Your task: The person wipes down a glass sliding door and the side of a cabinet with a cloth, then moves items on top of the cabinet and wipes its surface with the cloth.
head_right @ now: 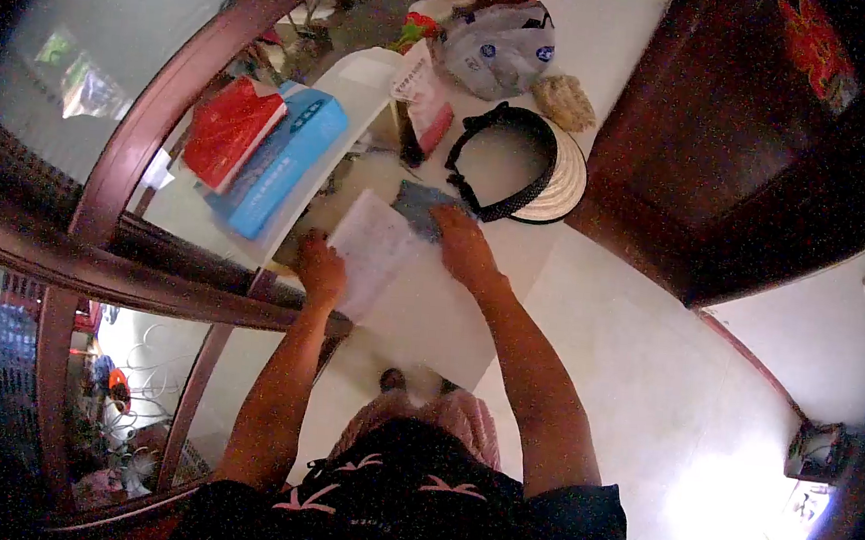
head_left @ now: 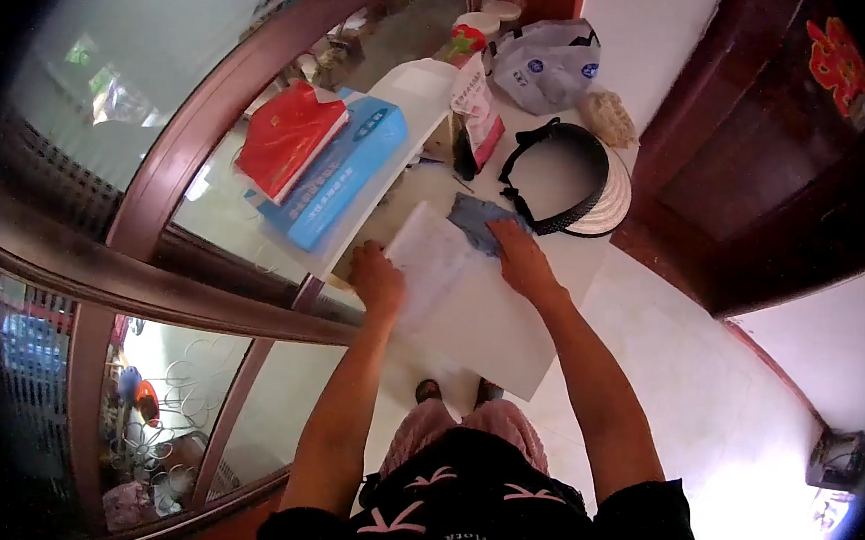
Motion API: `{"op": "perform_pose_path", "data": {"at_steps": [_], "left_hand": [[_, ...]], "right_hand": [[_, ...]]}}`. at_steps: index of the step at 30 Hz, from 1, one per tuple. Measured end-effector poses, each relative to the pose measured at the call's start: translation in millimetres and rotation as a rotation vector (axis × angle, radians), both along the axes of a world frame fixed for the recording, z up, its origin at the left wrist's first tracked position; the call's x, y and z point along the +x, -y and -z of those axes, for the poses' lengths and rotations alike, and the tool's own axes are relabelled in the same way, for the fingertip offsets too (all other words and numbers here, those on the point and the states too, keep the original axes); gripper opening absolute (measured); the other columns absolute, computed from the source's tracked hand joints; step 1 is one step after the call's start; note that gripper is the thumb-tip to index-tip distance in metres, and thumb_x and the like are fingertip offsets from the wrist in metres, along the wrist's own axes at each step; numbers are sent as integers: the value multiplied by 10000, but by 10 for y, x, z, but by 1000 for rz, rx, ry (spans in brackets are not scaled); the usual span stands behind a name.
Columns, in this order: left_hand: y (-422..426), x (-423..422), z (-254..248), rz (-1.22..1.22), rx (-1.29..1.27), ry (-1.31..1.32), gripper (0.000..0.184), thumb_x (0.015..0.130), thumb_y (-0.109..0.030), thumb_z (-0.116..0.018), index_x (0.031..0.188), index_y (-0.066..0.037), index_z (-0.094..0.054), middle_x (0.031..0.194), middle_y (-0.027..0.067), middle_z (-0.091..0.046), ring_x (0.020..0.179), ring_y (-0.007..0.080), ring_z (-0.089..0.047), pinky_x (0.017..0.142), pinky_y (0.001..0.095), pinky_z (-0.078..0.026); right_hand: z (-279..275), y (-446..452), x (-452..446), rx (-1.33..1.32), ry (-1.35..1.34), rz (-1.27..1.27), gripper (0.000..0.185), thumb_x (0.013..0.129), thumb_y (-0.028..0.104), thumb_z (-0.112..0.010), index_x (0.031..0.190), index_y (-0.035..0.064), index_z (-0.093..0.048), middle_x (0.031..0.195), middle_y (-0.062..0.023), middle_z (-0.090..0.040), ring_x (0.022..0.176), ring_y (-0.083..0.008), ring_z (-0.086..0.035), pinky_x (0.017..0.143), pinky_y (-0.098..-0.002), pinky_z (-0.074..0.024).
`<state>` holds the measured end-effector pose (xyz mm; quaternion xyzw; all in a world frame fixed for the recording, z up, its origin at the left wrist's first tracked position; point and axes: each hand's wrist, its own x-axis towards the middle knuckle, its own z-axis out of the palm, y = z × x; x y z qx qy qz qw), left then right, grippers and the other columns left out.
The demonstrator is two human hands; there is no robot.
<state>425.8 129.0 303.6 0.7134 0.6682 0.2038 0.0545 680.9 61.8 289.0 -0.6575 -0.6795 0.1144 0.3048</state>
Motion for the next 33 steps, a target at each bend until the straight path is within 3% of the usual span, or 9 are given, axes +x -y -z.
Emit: {"op": "perform_pose_path", "data": {"at_steps": [2,5,8,12,15,19,23,29,33], "left_hand": [[69,6,-109,-32,-29,13,320,751,-14,-640,1060,-28,-555,1089,184,-533,1041,367,-546,848,483,-466],[-20,17,112,-80,129,-64,342,741,-10,-640,1070,-15,-548,1115,188,-528,1063,386,-537,885,491,-460],[-112,67,21,-158,21,21,344,749,-21,-645,1078,-12,-542,1145,194,-513,1123,405,-504,926,521,-445],[10,132,-201,-100,-28,24,414,787,-30,-621,1186,12,-518,1271,233,-477,1247,430,-416,1009,548,-388],[43,-64,146,71,193,-11,500,818,-48,-599,1295,16,-464,1356,250,-441,1312,435,-363,1073,548,-318],[545,262,105,506,347,132,503,844,-96,-610,1315,7,-466,1359,240,-446,1312,422,-381,1092,537,-300],[825,857,-28,772,44,246,522,863,-196,-621,1336,-30,-477,1361,214,-463,1312,419,-380,1093,539,-297],[484,1168,107,873,42,26,630,869,-319,-589,1423,-66,-425,1444,214,-409,1395,470,-237,1133,596,-153],[361,1212,92,1041,-35,-24,705,828,-313,-597,1453,-63,-389,1480,176,-391,1427,476,-157,1155,591,-65]], "right_hand": [[60,28,39,57,36,21,396,900,37,-509,1295,65,-521,1314,-214,-543,1200,-394,-526,987,-462,-443],[-402,-130,-96,-364,-103,245,366,871,41,-540,1236,76,-549,1212,-203,-601,1061,-378,-602,898,-478,-485],[96,-151,-60,-93,33,151,350,838,38,-564,1181,108,-573,1123,-191,-634,963,-378,-632,819,-491,-500],[-215,355,-73,59,119,-95,359,809,106,-617,1167,116,-590,1178,-128,-613,1092,-353,-585,907,-423,-480],[-460,448,66,-67,-337,93,425,781,120,-659,1200,119,-587,1227,-104,-590,1158,-316,-553,972,-392,-448],[-245,275,421,300,-194,709,603,793,59,-653,1354,31,-434,1343,-225,-469,1236,-397,-456,1046,-439,-381],[-95,-127,602,280,-284,635,701,811,65,-595,1448,41,-304,1385,-238,-434,1279,-431,-414,1067,-466,-360],[-384,51,80,253,-271,448,465,874,62,-548,1334,54,-477,1294,-207,-545,1228,-404,-487,1045,-445,-384],[-64,333,-307,48,-250,281,390,976,200,-493,1322,20,-496,1344,-208,-523,1302,-384,-443,1089,-441,-346]]}}
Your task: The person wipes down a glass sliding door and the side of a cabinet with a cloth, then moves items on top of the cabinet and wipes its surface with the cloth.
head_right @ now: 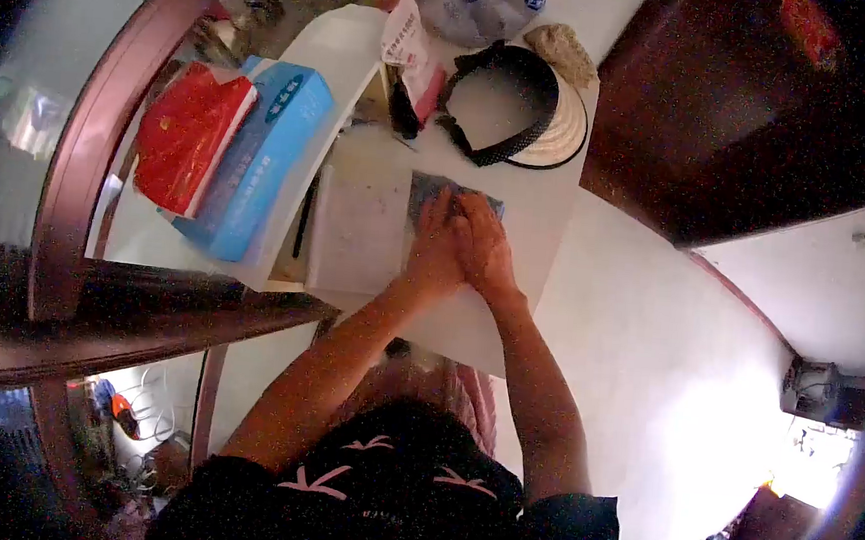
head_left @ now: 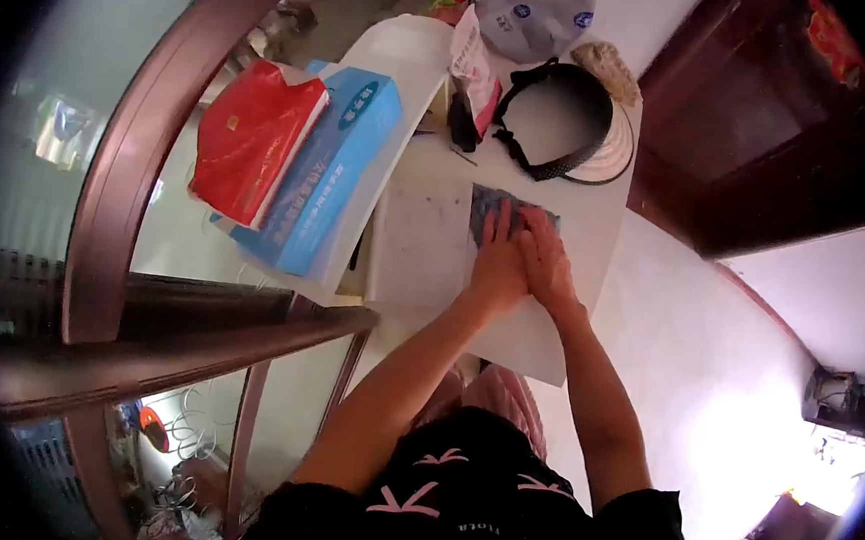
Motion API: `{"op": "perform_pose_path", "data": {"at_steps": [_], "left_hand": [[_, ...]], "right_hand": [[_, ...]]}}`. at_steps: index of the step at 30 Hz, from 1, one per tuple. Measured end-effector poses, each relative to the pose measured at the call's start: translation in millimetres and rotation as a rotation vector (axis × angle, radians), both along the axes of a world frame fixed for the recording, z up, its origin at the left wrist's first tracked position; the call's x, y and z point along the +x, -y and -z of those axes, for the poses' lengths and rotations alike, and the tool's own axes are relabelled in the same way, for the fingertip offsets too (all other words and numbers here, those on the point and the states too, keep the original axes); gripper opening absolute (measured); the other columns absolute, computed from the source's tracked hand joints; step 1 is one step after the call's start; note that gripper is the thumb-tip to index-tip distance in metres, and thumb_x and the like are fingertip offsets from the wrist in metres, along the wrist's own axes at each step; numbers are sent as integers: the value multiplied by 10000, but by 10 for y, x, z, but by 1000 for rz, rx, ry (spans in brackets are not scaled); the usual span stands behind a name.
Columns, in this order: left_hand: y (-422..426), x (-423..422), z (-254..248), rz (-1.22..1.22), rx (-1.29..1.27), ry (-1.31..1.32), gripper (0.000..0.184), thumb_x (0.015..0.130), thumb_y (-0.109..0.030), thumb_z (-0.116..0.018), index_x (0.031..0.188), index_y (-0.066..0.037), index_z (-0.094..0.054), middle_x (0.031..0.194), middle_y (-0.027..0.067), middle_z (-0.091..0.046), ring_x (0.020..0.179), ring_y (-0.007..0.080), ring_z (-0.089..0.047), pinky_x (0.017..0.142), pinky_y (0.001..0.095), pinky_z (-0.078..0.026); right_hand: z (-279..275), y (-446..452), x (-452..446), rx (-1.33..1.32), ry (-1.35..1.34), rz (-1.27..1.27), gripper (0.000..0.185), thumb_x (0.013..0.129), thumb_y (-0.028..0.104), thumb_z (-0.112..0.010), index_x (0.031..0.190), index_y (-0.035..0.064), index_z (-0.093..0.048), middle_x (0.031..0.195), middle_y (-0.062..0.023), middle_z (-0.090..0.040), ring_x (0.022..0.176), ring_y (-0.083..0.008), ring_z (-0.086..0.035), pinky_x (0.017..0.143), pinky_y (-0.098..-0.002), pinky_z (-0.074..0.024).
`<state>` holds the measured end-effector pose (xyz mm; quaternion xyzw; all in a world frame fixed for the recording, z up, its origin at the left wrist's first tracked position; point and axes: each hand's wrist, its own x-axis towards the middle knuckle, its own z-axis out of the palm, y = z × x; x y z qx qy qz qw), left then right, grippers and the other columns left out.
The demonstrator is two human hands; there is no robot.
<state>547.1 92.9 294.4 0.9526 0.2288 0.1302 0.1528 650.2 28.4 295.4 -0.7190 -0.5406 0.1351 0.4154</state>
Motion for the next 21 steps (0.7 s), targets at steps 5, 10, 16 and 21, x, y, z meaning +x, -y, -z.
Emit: {"op": "perform_pose_path", "data": {"at_steps": [5,10,16,21], "left_hand": [[324,-190,-49,117,-44,-60,697,827,-300,-572,1445,-32,-390,1485,181,-383,1432,471,-148,1154,591,-69],[750,-676,-185,370,-55,-204,660,854,-286,-538,1436,-13,-394,1488,188,-376,1439,450,-156,1139,586,-144],[904,-1235,-62,381,-246,28,544,893,-300,-517,1383,-66,-466,1452,160,-432,1392,310,-333,1068,509,-298],[795,-1323,-96,271,-230,7,409,877,-231,-536,1243,-49,-530,1394,166,-478,1346,327,-388,1066,512,-298]], "right_hand": [[-176,412,-272,-118,19,123,440,1001,268,-434,1334,-16,-476,1389,-231,-479,1338,-420,-390,1115,-464,-312],[-131,1093,-898,-190,81,247,472,1008,276,-406,1380,-14,-428,1444,-249,-408,1370,-439,-337,1127,-495,-278],[-209,1415,-1473,-234,-5,389,568,1020,390,-352,1436,5,-352,1484,-251,-346,1395,-433,-299,1132,-525,-242],[-83,1366,-1493,-444,263,361,514,1013,334,-386,1413,12,-408,1507,-235,-317,1429,-402,-246,1154,-516,-190]]}}
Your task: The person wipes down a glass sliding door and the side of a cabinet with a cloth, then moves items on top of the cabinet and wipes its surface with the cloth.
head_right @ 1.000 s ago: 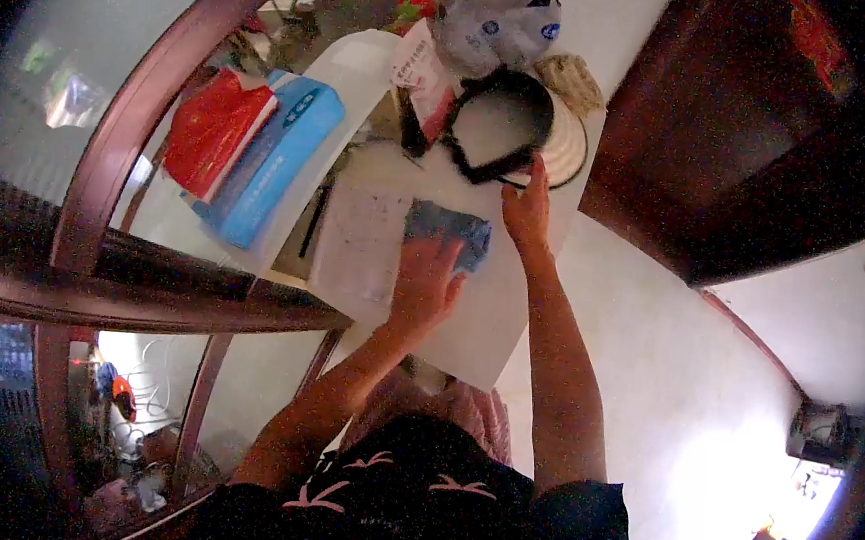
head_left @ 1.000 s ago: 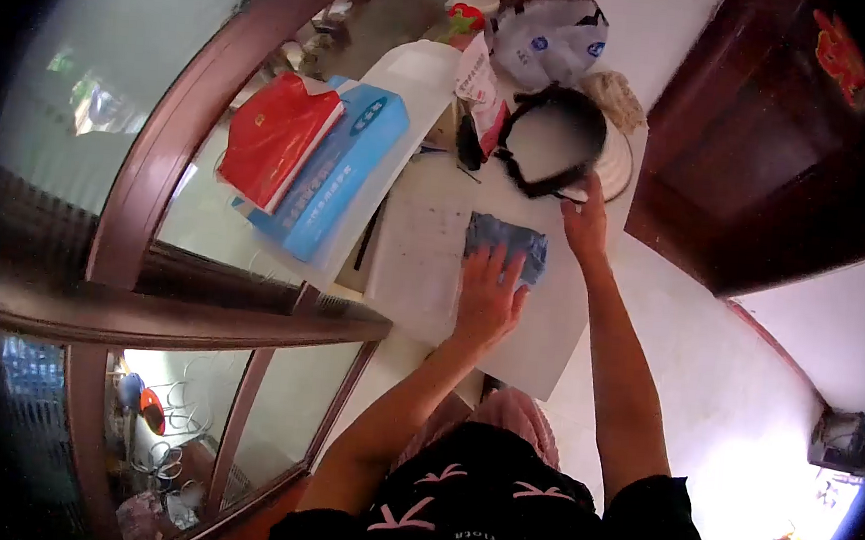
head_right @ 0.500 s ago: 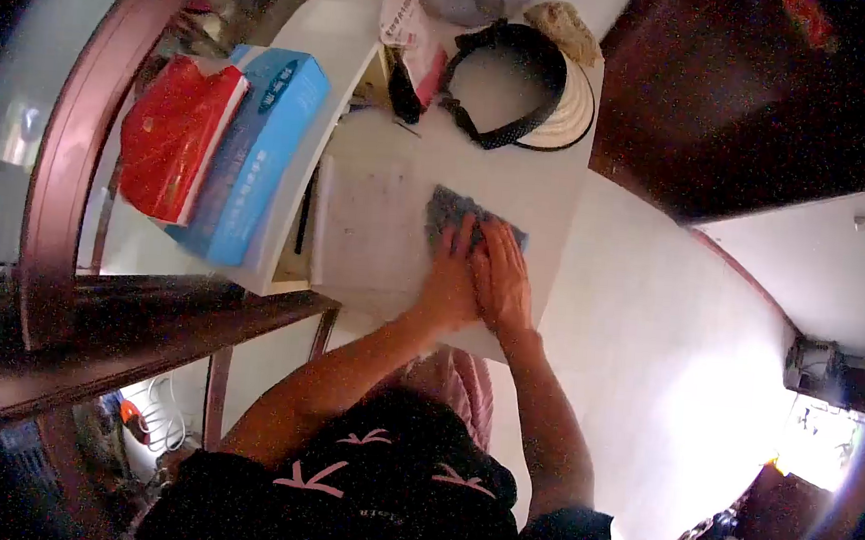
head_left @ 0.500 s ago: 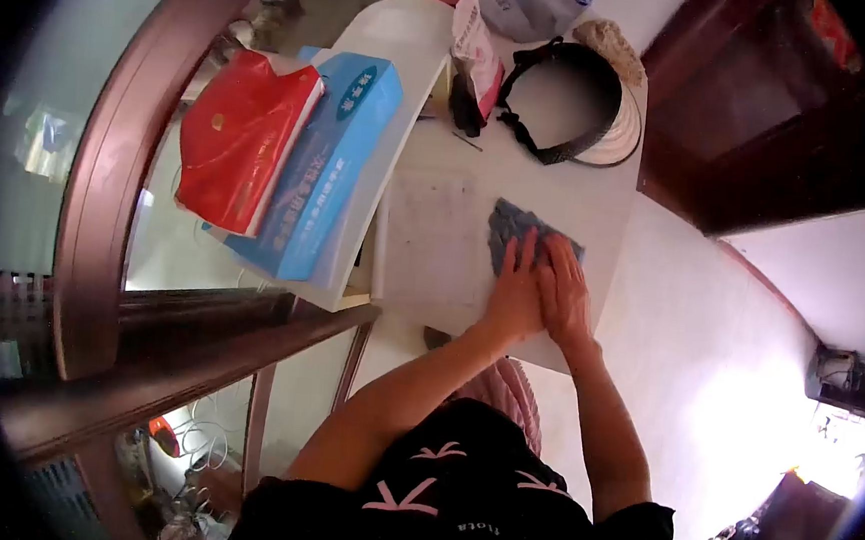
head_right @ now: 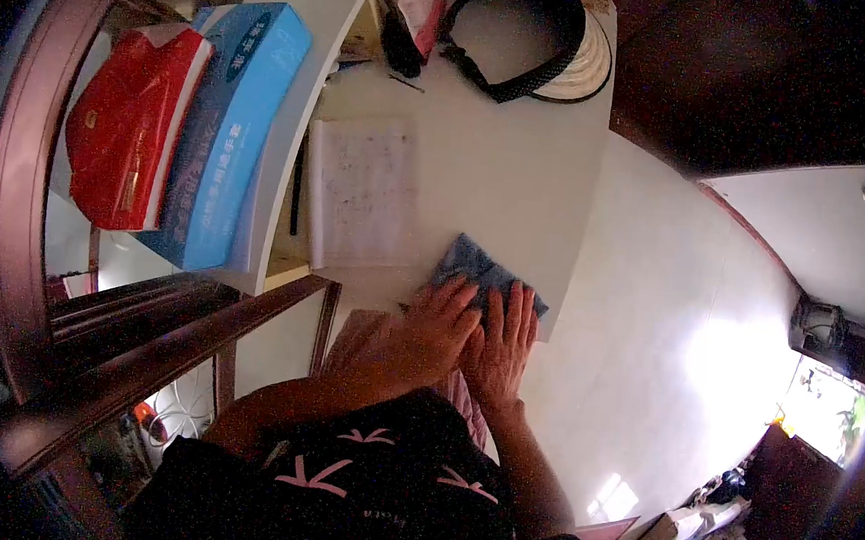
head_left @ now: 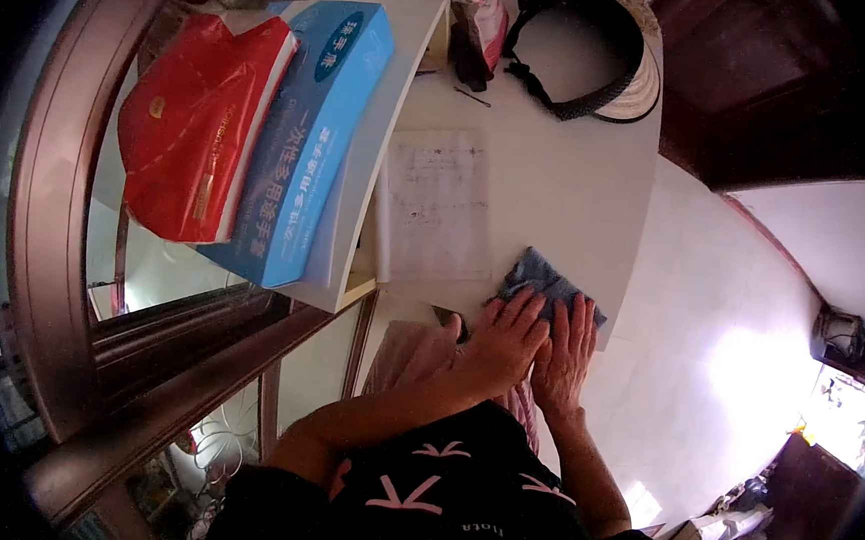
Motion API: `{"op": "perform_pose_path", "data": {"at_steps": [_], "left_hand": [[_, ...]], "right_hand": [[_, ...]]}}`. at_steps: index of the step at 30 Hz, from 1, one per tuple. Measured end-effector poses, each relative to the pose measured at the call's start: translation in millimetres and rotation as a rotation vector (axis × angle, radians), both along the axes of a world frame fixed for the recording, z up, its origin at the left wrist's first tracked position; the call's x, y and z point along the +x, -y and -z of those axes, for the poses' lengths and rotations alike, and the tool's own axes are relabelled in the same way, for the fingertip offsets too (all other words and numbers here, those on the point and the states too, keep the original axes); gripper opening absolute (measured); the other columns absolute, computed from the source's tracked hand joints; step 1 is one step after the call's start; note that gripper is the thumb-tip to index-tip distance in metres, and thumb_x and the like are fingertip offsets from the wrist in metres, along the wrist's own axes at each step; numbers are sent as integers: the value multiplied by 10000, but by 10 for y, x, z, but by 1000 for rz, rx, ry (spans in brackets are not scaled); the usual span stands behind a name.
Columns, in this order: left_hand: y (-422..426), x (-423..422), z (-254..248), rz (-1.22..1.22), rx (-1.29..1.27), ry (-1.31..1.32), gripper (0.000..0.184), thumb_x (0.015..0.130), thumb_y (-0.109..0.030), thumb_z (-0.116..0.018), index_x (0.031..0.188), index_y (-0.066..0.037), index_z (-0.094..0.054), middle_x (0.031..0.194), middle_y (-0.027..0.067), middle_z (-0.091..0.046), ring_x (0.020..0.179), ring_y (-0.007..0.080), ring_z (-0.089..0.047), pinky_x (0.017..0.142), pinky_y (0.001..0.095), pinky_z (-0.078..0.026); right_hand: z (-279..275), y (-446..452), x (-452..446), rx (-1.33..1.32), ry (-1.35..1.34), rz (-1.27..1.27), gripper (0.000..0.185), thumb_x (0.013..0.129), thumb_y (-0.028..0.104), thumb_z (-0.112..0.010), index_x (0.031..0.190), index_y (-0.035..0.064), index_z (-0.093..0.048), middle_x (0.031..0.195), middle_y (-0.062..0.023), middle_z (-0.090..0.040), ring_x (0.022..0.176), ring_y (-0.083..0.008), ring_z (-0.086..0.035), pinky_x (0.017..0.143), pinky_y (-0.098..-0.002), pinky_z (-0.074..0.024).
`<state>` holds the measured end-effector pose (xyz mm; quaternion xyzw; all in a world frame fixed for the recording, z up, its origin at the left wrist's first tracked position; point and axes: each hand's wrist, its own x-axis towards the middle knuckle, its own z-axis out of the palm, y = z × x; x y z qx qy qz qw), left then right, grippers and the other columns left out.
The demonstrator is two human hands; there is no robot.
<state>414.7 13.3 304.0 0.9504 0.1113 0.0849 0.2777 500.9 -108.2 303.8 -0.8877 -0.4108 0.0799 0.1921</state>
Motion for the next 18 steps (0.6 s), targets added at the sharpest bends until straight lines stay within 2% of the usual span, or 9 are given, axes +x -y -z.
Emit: {"op": "perform_pose_path", "data": {"at_steps": [2,5,8,10,12,15,18], "left_hand": [[4,143,1,1,136,42,415,879,-211,-523,1254,-34,-523,1396,176,-472,1344,354,-383,1070,525,-289],[-76,522,106,-98,115,148,427,890,-200,-506,1276,-16,-508,1404,191,-459,1346,384,-371,1093,550,-261],[-266,1049,268,-126,195,202,440,904,-200,-494,1308,-24,-494,1418,199,-443,1351,387,-364,1116,562,-230],[-405,1434,296,-143,142,246,481,907,-175,-507,1359,-17,-454,1444,200,-405,1376,388,-318,1118,586,-201],[-528,1783,270,-147,156,205,466,908,-171,-512,1348,-25,-464,1433,199,-413,1367,392,-326,1119,587,-199],[-526,1847,307,-164,201,246,442,906,-170,-520,1325,-33,-483,1417,194,-426,1356,396,-334,1117,586,-205],[-387,1660,387,-156,180,307,422,907,-174,-523,1304,-33,-497,1416,200,-422,1356,400,-332,1116,592,-204]], "right_hand": [[18,-59,99,-22,20,9,487,1012,294,-385,1408,12,-422,1522,-225,-301,1443,-390,-216,1162,-504,-175],[58,-236,430,-52,24,36,477,1020,277,-365,1419,20,-411,1528,-223,-293,1439,-396,-225,1162,-514,-179],[324,-377,1013,40,179,-25,483,1021,297,-374,1420,28,-413,1519,-215,-318,1427,-401,-245,1156,-518,-202],[358,-554,1409,34,165,20,473,1028,295,-368,1421,37,-415,1517,-206,-326,1423,-401,-252,1159,-504,-206],[397,-671,1731,41,251,-17,460,1034,278,-357,1428,47,-408,1521,-200,-322,1420,-400,-255,1162,-490,-209],[481,-657,1874,32,348,-72,462,1038,278,-342,1435,48,-393,1517,-197,-326,1419,-402,-256,1160,-485,-213],[417,-531,1633,64,324,-74,464,1039,275,-331,1429,32,-392,1511,-200,-330,1416,-410,-256,1159,-492,-212]]}}
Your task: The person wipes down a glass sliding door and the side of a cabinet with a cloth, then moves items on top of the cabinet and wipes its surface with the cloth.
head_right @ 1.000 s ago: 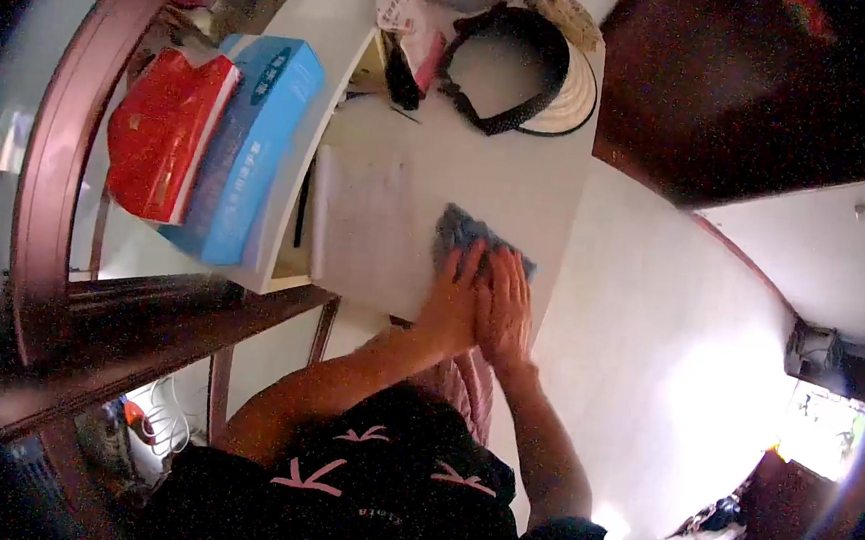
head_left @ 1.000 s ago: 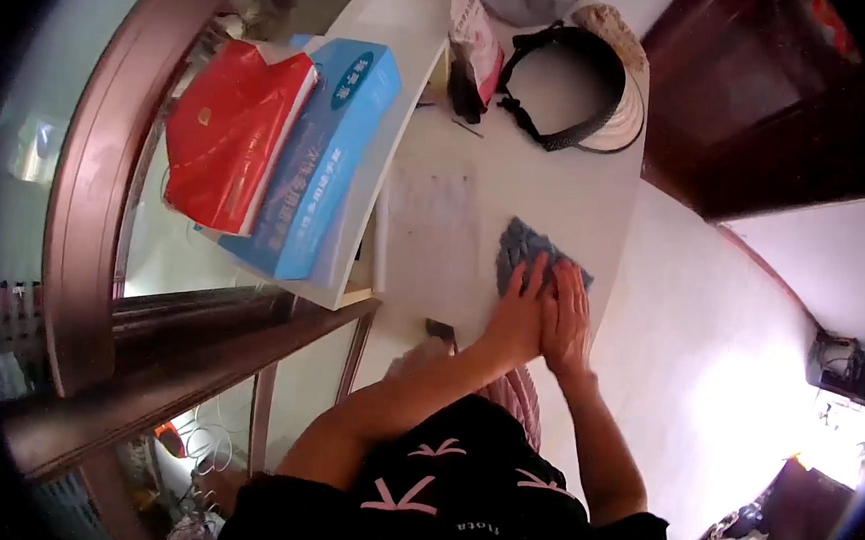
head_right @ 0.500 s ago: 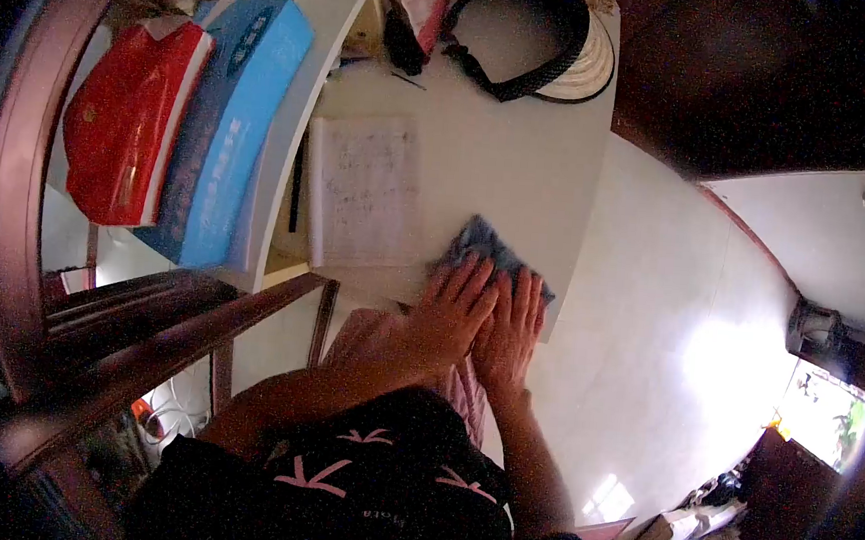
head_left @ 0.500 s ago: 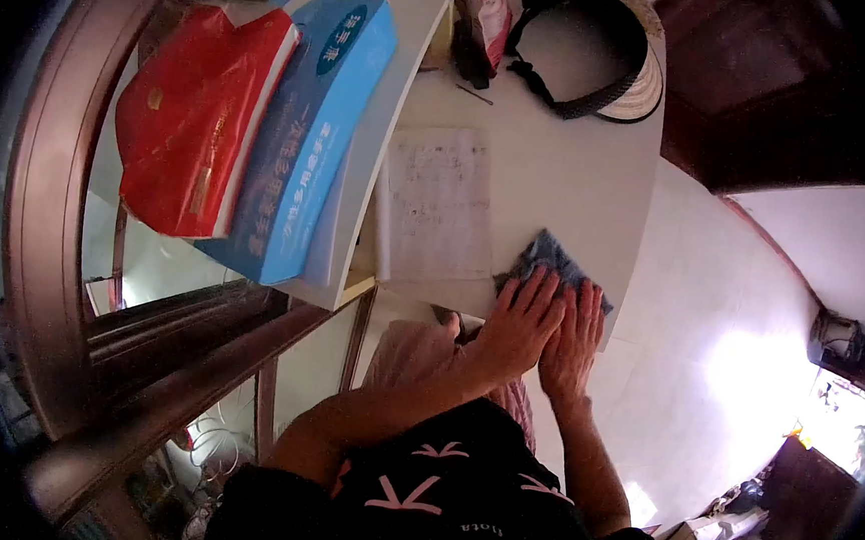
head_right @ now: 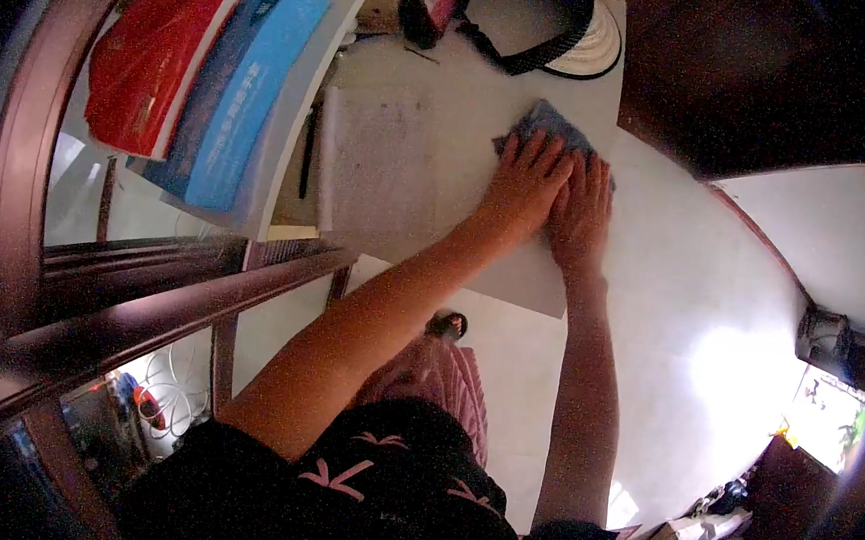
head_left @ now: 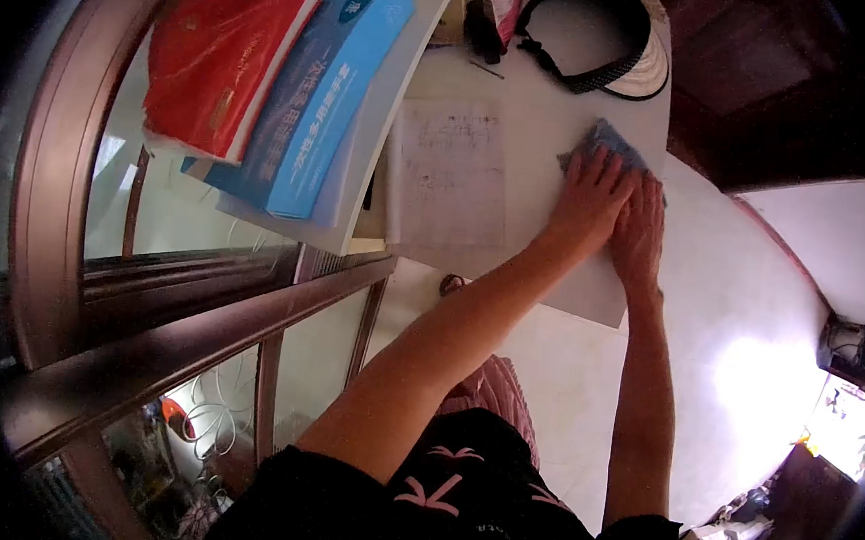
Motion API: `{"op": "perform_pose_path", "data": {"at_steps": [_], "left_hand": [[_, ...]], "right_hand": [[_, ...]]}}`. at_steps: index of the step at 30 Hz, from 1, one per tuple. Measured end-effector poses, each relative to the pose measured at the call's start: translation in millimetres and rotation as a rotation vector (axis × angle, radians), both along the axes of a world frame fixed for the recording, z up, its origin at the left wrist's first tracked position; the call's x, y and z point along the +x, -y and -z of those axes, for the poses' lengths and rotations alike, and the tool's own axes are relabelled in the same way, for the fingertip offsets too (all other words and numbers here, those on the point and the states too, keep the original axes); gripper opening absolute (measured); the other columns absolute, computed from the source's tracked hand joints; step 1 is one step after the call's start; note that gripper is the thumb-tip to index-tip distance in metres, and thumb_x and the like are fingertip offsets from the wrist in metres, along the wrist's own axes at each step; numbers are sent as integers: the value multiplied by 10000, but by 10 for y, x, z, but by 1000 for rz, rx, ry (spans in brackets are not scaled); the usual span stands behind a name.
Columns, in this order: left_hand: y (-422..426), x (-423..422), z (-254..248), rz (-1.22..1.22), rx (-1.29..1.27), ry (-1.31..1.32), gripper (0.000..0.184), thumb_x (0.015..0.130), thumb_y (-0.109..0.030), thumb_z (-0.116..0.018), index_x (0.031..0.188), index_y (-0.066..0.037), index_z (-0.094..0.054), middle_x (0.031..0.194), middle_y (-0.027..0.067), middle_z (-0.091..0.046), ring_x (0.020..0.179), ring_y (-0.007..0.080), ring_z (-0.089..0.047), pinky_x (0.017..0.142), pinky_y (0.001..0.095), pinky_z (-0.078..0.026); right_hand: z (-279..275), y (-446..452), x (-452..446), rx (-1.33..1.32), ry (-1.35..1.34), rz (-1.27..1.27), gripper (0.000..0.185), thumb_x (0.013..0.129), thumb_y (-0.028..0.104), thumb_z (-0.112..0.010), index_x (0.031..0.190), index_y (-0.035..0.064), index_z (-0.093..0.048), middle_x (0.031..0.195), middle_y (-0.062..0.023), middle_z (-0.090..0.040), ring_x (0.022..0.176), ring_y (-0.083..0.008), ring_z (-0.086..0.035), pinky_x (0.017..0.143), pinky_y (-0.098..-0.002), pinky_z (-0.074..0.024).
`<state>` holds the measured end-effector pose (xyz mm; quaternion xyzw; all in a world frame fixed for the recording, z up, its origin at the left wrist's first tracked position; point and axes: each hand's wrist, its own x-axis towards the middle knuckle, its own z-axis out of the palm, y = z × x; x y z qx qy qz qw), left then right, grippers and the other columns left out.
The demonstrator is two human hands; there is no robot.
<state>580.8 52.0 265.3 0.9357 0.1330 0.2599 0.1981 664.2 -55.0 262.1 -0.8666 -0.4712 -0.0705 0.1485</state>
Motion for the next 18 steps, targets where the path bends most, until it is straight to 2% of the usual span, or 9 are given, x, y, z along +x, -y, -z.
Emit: {"op": "perform_pose_path", "data": {"at_steps": [7,10,12,14,17,18], "left_hand": [[558,-955,-47,71,-56,-67,428,888,-206,-563,1269,-15,-522,1429,231,-393,1376,414,-306,1121,619,-172],[669,-1398,-47,74,-75,-106,455,859,-173,-577,1288,-35,-517,1441,198,-411,1372,405,-332,1116,592,-221],[668,-1697,-35,51,-103,-136,456,846,-170,-590,1277,-38,-521,1437,202,-412,1376,403,-328,1109,606,-222],[701,-1920,4,-10,-85,-142,463,834,-171,-602,1271,-40,-523,1429,212,-415,1373,409,-330,1099,623,-225],[737,-2157,-19,-98,-24,-155,482,812,-173,-623,1263,-35,-524,1395,252,-434,1338,451,-364,1070,669,-232],[771,-2147,-74,-108,-35,-173,475,827,-179,-622,1270,-37,-524,1407,246,-419,1352,449,-344,1088,656,-204]], "right_hand": [[-146,588,-1002,-46,-96,61,503,1029,288,-362,1448,8,-354,1508,-231,-316,1415,-439,-238,1160,-529,-188],[-286,660,-1448,-32,-145,70,506,1001,230,-416,1454,18,-347,1523,-230,-288,1432,-411,-221,1162,-525,-175],[-228,656,-1682,-7,-128,23,546,956,215,-484,1448,16,-359,1521,-236,-290,1429,-429,-219,1153,-548,-174],[-321,584,-1857,66,-228,-27,636,848,135,-591,1437,19,-382,1514,-239,-301,1426,-437,-225,1142,-565,-181],[-367,573,-1936,49,-265,-98,610,867,149,-584,1435,37,-391,1516,-226,-307,1424,-424,-241,1144,-544,-200],[-368,602,-1894,29,-268,-107,596,879,159,-574,1434,38,-393,1515,-224,-310,1423,-420,-247,1144,-537,-206]]}}
